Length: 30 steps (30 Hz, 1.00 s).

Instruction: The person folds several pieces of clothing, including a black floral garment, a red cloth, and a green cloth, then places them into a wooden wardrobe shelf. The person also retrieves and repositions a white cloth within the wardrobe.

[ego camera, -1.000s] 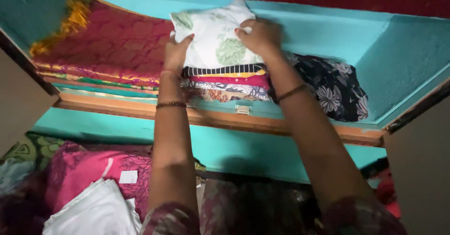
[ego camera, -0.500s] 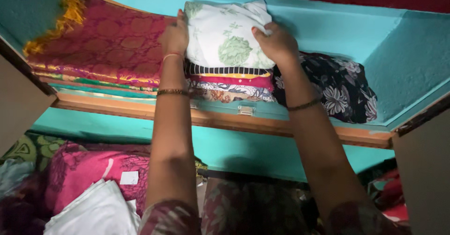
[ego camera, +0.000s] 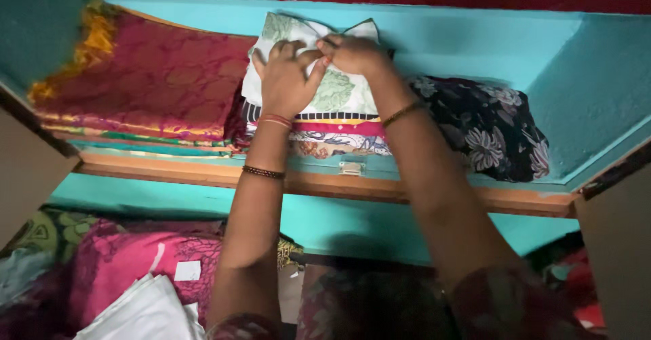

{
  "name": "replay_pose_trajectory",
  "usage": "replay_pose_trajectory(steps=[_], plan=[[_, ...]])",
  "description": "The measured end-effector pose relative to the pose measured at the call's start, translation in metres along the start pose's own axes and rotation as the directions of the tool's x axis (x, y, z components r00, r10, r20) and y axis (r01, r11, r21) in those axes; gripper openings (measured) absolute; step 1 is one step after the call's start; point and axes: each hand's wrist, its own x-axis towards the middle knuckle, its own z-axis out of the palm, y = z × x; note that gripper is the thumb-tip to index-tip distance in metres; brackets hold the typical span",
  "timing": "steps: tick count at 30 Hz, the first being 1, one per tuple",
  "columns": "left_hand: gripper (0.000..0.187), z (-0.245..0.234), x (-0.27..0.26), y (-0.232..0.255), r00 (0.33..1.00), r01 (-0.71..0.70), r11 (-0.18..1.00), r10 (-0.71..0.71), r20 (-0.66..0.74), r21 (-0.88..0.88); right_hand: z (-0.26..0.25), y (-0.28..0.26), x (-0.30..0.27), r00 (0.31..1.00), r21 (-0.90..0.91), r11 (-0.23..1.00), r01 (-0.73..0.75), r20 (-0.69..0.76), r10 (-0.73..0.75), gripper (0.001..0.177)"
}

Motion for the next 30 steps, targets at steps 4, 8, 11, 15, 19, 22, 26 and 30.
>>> replay_pose_trajectory(steps=[4,8,11,15,19,22,26,30], plan=[[0.038,0.011,0.000,0.002,0.999,0.034,0.999,-0.033,0.043,-0.020,0.024,0.026,0.003,0.997,0.102,0.995,-0.003,-0.072,0.010,0.072],[0.036,0.004,0.005,0.004,1.000,-0.010,1.000,0.010,-0.008,-0.028,0.026,0.062,0.012,0.998,0.550,0.835,-0.005,-0.051,0.039,0.069],[0.035,-0.010,-0.011,0.009,0.946,-0.139,0.990,0.133,-0.296,0.000,0.010,0.121,-0.018,0.685,0.184,0.878,0.442,-0.701,-0.199,0.049],[0.024,-0.026,-0.062,0.043,0.911,-0.133,0.986,0.081,-0.403,-0.103,-0.022,0.215,-0.140,0.662,0.237,0.970,-0.044,-0.721,0.206,0.034],[0.022,-0.024,-0.119,0.103,0.987,-0.008,0.866,-0.075,-0.145,-0.501,-0.037,0.268,-0.247,0.469,0.073,0.600,-0.797,-0.552,0.689,0.067],[0.035,0.000,-0.128,0.138,0.983,0.178,0.796,-0.122,0.133,-0.579,-0.028,0.287,-0.271,0.404,0.089,0.457,-0.885,-0.342,0.848,0.093],[0.051,0.038,-0.101,0.165,0.914,0.375,0.802,-0.235,0.331,-0.465,-0.008,0.309,-0.263,0.507,0.101,0.526,-0.844,-0.169,0.845,0.109],[0.073,0.075,-0.065,0.177,0.837,0.448,0.868,-0.323,0.442,-0.215,-0.005,0.318,-0.260,0.578,0.379,0.536,-0.755,-0.003,0.816,0.118]])
